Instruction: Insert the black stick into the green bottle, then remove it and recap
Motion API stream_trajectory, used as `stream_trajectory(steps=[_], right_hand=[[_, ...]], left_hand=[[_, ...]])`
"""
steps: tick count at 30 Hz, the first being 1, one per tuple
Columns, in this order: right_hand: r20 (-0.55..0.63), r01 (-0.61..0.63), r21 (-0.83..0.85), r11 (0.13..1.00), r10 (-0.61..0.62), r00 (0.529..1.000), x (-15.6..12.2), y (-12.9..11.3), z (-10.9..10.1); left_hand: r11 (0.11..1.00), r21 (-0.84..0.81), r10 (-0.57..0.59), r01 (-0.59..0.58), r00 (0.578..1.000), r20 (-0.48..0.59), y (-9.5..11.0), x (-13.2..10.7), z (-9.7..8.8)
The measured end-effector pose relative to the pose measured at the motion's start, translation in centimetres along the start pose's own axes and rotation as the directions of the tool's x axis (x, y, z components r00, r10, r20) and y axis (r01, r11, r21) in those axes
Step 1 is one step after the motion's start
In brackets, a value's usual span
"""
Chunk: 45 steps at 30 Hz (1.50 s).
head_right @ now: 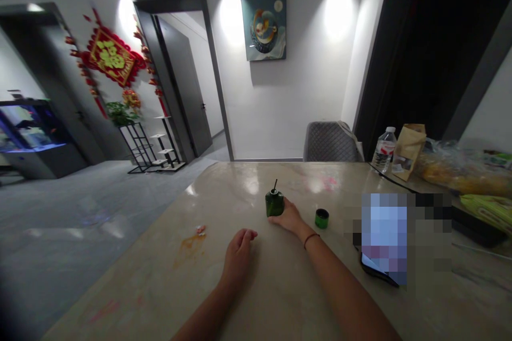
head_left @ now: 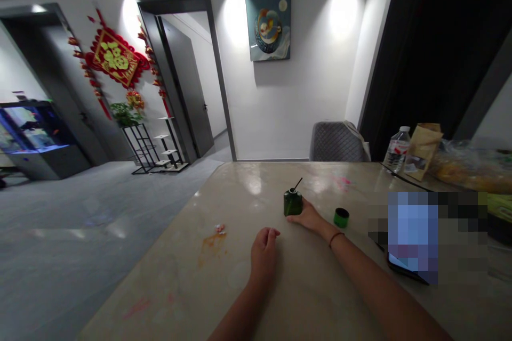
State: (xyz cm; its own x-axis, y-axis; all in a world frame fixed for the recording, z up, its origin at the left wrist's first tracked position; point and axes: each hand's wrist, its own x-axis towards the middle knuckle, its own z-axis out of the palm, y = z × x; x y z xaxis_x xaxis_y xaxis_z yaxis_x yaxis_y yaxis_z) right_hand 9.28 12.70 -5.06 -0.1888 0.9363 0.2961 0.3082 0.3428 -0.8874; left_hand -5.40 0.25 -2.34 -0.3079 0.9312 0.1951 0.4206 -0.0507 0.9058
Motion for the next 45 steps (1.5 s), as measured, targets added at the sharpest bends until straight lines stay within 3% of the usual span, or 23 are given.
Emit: stream_trajectory(steps=[3,7,18,22,25,30,36,39,45], right_hand=[[0.091,-0.056,0.069,0.996,0.049,0.995,0.9,0.0,-0.5],[0.058,-0.084,0.092,0.992,0.079,0.995,1.4,-0.2,-0.9],[-0.203,-0.007,-0.155,0.988,-0.025,0.979,1.5,1.4,0.5],[-0.308,-0.094,-0.342,0.935,-0.017,0.951,1.5,1.3,1.2],[-0.356,-0.143,-0.386,0.912,-0.005,0.934,1.5,1.1,1.6],[-0.314,-0.083,-0.351,0.933,-0.033,0.949,1.1,1.1,1.2],[-0.152,-0.097,-0.110,0.989,0.080,0.985,0.8,0.9,-0.1],[-0.082,-0.081,-0.033,0.996,0.078,0.994,0.8,0.9,-0.2],[-0.281,-0.078,-0.238,0.968,0.008,0.960,0.7,0.8,0.9]], left_hand=[[1.000,0.015,-0.011,0.011,1.000,0.012,-0.1,0.0,0.0],[1.000,0.021,-0.020,0.020,1.000,0.023,-0.1,0.0,0.0],[0.999,0.031,-0.033,0.032,0.999,0.031,0.2,-0.1,0.0],[0.999,0.037,-0.033,0.032,0.999,0.029,0.0,-0.1,0.0],[0.999,0.040,-0.027,0.026,0.999,0.026,-0.1,0.0,0.1],[0.999,0.035,-0.040,0.039,0.998,0.038,0.0,0.0,0.1],[0.999,0.021,-0.041,0.040,0.999,0.035,0.1,0.0,0.1],[0.999,0.024,-0.040,0.039,0.999,0.035,0.1,0.1,0.1],[1.000,-0.016,-0.006,0.006,1.000,0.030,0.0,0.2,0.1]])
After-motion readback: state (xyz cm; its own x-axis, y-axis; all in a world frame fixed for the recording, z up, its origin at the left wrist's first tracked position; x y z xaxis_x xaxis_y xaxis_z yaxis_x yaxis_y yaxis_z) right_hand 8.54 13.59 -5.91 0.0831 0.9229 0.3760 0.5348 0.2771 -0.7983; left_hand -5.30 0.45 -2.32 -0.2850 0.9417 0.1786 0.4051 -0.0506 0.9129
